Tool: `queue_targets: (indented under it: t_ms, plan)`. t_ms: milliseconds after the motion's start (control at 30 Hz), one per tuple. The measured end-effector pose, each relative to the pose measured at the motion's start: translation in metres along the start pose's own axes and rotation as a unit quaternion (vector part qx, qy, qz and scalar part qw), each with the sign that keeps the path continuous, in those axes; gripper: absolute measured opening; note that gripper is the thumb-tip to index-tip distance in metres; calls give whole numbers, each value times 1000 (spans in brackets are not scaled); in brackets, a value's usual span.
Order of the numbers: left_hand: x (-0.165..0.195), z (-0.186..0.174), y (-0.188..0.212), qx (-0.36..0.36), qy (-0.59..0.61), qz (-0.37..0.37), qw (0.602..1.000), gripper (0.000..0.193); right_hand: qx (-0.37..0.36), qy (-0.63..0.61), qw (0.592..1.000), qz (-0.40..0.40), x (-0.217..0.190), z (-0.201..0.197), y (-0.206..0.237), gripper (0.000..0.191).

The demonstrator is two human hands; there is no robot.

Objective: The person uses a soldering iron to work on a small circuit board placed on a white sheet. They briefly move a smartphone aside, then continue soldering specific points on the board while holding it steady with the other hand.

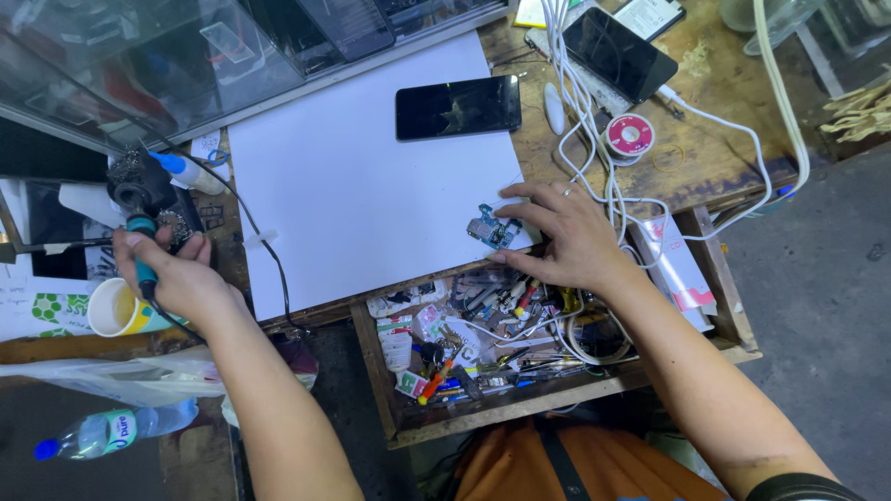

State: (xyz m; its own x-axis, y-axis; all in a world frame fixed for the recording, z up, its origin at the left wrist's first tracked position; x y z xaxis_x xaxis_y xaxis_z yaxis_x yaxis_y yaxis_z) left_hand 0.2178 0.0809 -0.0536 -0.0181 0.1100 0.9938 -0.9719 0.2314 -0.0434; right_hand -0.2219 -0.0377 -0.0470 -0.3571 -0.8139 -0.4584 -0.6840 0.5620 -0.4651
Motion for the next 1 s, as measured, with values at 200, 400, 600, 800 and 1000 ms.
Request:
queue_targets:
  t_ms: [200,400,600,800,1000]
  plan:
    - [-4,2,-5,19,86,-39,995,46,66,18,998,11,-22,-23,-39,51]
    - [-26,-1,1,21,261,-101,960,46,-124,200,969,-81,-16,7,-153,65]
    - [-29,-13,25,-53,286,-135,947,44,-159,361,907,-148,5,47,-236,75]
    - [-16,-32,82,-136,153,-42,978,25,-158,383,897,-153,24,27,-260,85]
    - [-21,-30,127,-191,45,27,980,14,-23,196,975,-104,27,-7,-203,74]
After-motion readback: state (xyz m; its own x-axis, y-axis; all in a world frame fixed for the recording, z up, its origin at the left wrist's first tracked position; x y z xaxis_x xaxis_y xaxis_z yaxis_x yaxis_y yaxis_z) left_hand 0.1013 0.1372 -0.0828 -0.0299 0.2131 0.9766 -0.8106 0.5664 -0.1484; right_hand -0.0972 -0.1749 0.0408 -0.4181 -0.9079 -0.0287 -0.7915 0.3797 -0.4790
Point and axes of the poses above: each hand's wrist, its own y-axis away from the middle knuckle, its own z-axis out of the palm, x = y × z, the point moved 1 cm from there along -y, towards the middle knuckle, and after that the axes turned 5 degrees about -z, right-handed, at the moved point
